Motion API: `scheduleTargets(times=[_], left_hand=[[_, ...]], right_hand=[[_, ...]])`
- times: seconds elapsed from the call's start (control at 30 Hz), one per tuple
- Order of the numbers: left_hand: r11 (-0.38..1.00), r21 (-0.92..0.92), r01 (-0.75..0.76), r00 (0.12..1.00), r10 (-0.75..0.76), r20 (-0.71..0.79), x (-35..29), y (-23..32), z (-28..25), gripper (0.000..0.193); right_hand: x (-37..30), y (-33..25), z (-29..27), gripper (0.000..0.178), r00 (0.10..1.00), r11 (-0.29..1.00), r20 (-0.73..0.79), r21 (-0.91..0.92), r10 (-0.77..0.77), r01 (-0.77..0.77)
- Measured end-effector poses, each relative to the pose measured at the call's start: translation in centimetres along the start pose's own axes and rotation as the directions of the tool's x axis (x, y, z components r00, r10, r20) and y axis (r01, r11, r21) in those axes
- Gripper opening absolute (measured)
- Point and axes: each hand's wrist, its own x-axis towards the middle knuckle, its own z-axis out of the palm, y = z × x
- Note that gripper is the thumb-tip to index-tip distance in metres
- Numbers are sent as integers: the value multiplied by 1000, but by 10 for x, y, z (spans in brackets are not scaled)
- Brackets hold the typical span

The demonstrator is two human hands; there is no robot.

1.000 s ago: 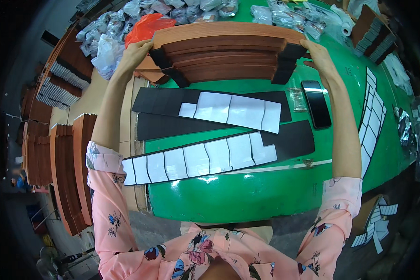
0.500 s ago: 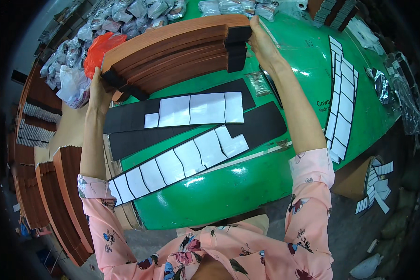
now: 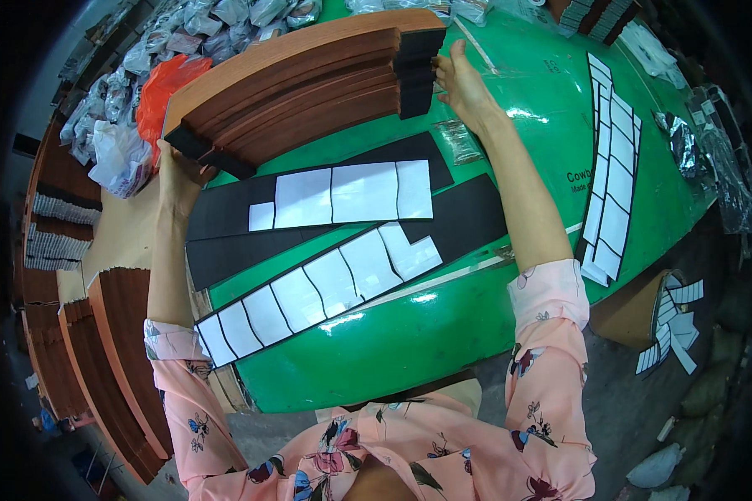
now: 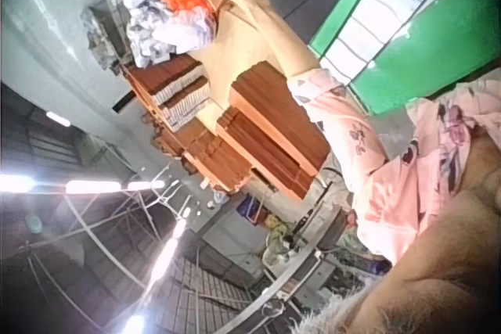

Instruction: The recorder is manually applying black foam or plastic strips to long, brown, wooden or bamboo furniture components.

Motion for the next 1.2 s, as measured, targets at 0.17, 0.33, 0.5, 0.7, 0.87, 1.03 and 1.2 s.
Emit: scheduleTargets(times=[0.17, 0.33, 0.5, 0.7, 0.87, 1.03, 1.2], left_hand=[[993, 56, -103, 986, 95, 141, -17, -5, 11, 71], [984, 172, -52, 998, 45, 48, -15, -12, 5, 73], [969, 208, -129, 991, 121, 54, -38, -9, 43, 75], [733, 552, -397, 902, 422, 90, -74, -8, -32, 67], [631, 690, -355, 915, 386, 118, -214, -29, -87, 39], [286, 825, -488, 798, 529, 288, -335, -110, -127, 25], [-217, 951, -219, 513, 804, 301, -402, -73, -157, 25]], right_hand=[[-6, 1, -4, 110, 1000, 1000, -2, -13, 1, -1], [-8, 7, -2, 115, 1000, 1000, 13, 3, 27, -27], [6, 25, -26, 98, 998, 1000, -63, 1, 21, -21], [-53, 27, -34, 61, 943, 984, -306, -156, -133, 89], [-144, 53, -24, 25, 956, 912, -181, -381, -233, 151], [-241, 84, 32, 27, 894, 644, 417, -642, -162, 416], [-272, 101, 76, 34, 845, 284, 531, -802, -63, 526]])
